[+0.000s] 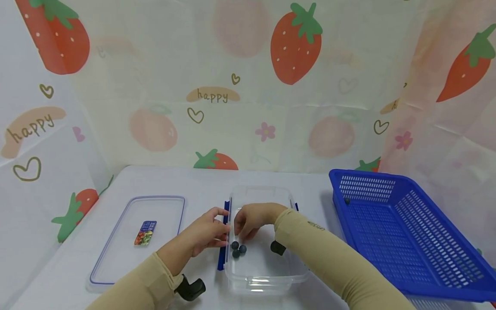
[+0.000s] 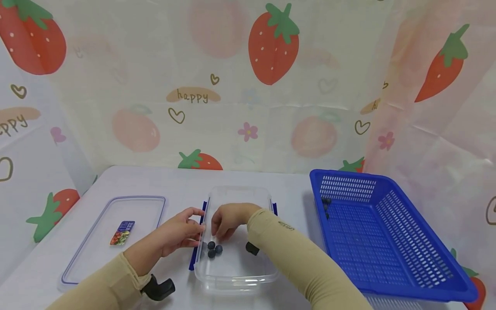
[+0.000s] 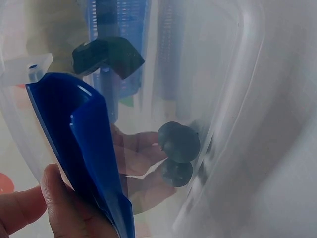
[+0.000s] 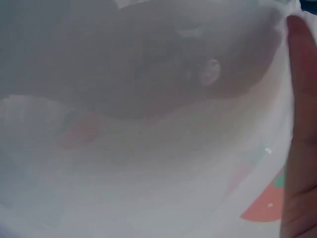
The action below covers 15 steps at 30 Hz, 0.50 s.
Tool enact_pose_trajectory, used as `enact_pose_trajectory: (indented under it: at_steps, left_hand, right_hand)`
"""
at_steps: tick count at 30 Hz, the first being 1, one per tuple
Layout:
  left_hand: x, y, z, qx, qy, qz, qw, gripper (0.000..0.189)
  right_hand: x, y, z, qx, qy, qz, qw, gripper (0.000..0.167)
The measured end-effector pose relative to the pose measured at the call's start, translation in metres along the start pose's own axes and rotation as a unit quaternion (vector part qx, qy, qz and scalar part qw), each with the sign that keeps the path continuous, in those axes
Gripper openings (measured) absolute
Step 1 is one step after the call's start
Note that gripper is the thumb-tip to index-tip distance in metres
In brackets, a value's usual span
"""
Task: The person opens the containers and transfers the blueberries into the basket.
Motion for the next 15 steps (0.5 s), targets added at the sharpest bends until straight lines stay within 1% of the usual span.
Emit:
enact_pose_trajectory:
  at_steps: [4, 15]
  left_hand:
    - [0.0016, 0.0016, 0.0012, -0.001, 0.002, -0.002, 1.0000, 0.043]
    - [0.0014, 0.0003, 0.0000, -0.001, 0.002, -0.004, 1.0000, 0.045]
  right_hand:
    - [0.0025, -0.0013, -0.0041, 0.009, 0.021, 0.000, 0.9997, 0.011]
    - [0.0051, -0.0009, -0.0098, 0.018, 0.054, 0.010, 0.9983, 0.012]
Point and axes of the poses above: each hand's wrist, its own x-axis towards the middle knuckle, its own z-axis out of the back of the hand, y = z × x, the point moved 7 cm from there along x, towards the middle knuckle, and after that the axes turned 14 degrees about y, right-handed, at the moved point
